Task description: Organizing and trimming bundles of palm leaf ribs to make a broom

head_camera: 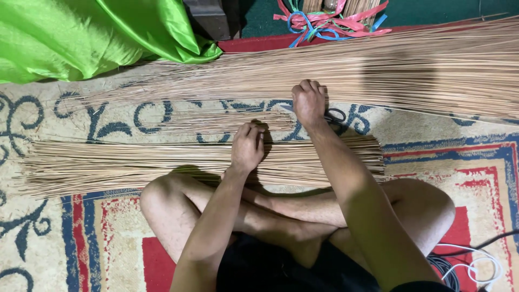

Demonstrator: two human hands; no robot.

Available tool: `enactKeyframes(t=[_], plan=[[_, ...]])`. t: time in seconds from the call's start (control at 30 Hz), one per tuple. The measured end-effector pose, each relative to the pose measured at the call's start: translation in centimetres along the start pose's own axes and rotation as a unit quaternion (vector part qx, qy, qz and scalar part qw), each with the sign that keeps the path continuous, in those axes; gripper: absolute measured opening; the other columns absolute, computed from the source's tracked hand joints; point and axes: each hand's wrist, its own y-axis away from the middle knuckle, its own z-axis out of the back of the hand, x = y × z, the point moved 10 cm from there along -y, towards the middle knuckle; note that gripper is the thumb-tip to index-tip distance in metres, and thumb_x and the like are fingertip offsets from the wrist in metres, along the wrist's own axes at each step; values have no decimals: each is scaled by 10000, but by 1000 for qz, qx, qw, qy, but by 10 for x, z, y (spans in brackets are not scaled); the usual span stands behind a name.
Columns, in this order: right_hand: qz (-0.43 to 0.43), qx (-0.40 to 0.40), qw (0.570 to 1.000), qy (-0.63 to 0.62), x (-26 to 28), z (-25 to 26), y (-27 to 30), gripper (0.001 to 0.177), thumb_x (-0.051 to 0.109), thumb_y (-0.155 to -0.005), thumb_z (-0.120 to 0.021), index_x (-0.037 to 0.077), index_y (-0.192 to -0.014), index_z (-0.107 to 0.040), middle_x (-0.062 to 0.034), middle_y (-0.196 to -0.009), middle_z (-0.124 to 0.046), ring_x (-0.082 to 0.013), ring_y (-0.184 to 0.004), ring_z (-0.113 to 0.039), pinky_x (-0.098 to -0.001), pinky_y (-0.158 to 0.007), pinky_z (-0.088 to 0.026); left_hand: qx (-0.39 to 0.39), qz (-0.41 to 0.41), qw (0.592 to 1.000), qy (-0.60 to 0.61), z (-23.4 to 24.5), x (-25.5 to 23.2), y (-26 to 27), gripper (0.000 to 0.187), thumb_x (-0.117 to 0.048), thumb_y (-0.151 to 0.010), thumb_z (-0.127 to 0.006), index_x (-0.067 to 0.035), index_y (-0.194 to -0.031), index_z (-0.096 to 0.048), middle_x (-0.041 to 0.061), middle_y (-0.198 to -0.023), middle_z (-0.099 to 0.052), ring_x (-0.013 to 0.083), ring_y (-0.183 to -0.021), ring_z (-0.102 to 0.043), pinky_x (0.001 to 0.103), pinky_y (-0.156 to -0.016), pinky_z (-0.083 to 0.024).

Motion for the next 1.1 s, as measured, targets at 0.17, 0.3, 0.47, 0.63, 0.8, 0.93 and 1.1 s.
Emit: enactKeyframes(t=[0.17,0.3,0.47,0.63,0.8,0.93,1.1], plan=[[-1,-4,1000,4,0,17,-1,133,204,-779,-799,147,-823,-687,-18,-881,-589,-239,-905,-593,-365,-773,-440,2,-5,1000,3,6,-8,1,119,-167,-901,-666,-181,-1013,-707,22,-1041,-605,302,-1050,-647,445,-883,-555],[-12,-6,1000,-25,-5,16,-2,136,170,-789,-793,170,-896,-710,-6,-878,-583,-235,-896,-611,-356,-787,-461,8,-6,1000,2,6,-7,7,128,-164,-901,-658,-163,-1018,-709,39,-1039,-609,326,-1050,-650,458,-878,-558],[-15,-7,999,-44,-11,18,-2,56,189,-814,-772,182,-839,-722,1,-855,-597,-229,-878,-619,-348,-786,-457,-2,-11,1000,0,7,-6,9,122,-157,-888,-669,-167,-1002,-711,44,-1033,-603,339,-1013,-660,469,-851,-565],[-18,-5,998,-55,-29,11,5,84,176,-818,-760,200,-891,-727,-1,-846,-594,-229,-893,-630,-344,-804,-472,-7,-21,1000,9,12,-12,10,122,-123,-876,-671,-142,-986,-717,58,-1028,-606,354,-1009,-664,462,-841,-560],[-17,11,993,-118,-40,52,19,71,148,-903,-689,141,-969,-715,-62,-862,-609,-301,-897,-645,-391,-803,-495,-41,-76,996,6,14,-22,11,91,-119,-884,-686,-153,-960,-724,36,-1025,-608,317,-999,-675,416,-834,-558],[-7,7,997,-81,-52,61,40,69,211,-923,-685,184,-983,-702,-16,-869,-610,-246,-920,-644,-348,-846,-483,-42,-142,989,12,43,-81,6,111,-87,-873,-684,-135,-962,-730,38,-1040,-616,328,-998,-665,449,-807,-546],[69,-10,993,-91,3,132,59,64,230,-987,-622,197,-1009,-672,-4,-879,-628,-217,-906,-661,-354,-838,-481,-99,-228,962,-110,94,-176,4,460,-69,-837,-701,-124,-1285,-617,96,-1317,-576,304,-1325,-520,452,-1104,-369]])
